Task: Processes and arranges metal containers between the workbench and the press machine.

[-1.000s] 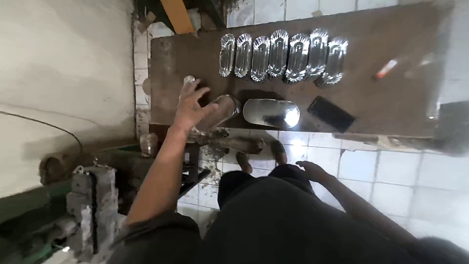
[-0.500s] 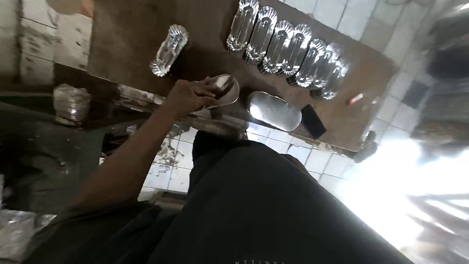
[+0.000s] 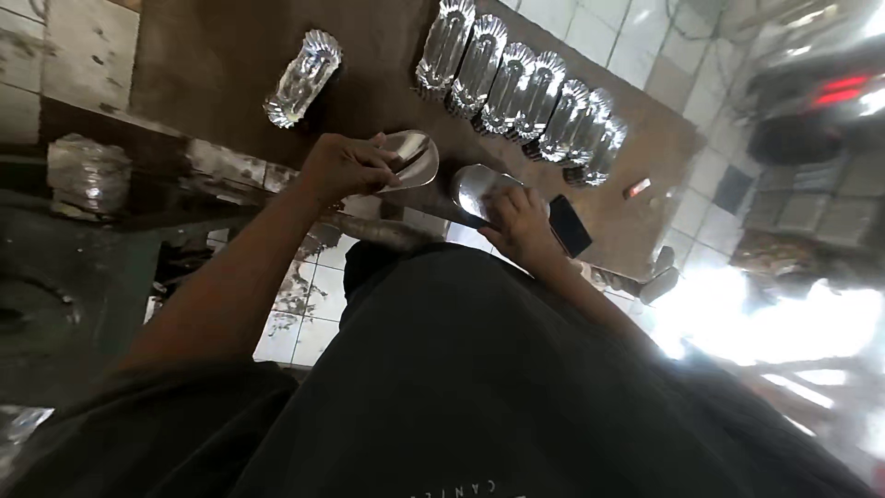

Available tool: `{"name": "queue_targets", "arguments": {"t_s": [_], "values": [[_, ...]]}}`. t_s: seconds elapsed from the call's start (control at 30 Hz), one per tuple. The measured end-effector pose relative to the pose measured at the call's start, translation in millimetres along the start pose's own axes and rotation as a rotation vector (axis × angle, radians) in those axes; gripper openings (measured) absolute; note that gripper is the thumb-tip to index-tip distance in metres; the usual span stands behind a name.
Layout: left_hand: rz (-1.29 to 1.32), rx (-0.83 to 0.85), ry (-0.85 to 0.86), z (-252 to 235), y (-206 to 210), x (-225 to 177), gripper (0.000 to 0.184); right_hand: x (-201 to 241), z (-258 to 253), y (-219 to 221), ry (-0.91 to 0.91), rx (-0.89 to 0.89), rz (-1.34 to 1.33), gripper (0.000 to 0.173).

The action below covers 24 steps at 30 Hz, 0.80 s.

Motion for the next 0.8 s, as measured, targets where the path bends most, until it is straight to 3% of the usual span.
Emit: {"name": "queue_targets", "arguments": {"t_s": [0.17,0.33,0.5,0.8], "values": [[-0.166,-0.047,-0.030,4,11,-11,0.008,-28,-14,4,-0.134,0.051,-0.287,0.033],[-0.267,-0.037,-0.039,3,17,-15,0.014,-47,-23,-6,-0.134,0.192,-0.568,0.031],[-0.272,-0.012,-0.041,1,18,-15,0.015,-53,-30,-12,-0.092,0.293,-0.666,0.032],[-0.256,-0.060,-0.126,6,23,-18,0.018,-58,-35,-10,-0.062,0.320,-0.751,0.034]]}}
Point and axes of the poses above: each hand's wrist, its own z-axis away from the middle knuckle, its own y-axis out of the palm, x = y × z, the point moved 4 cm from there along -z, towards the middle knuckle, and after that the axes turned 7 degrees about z, right-handed, at the moved point
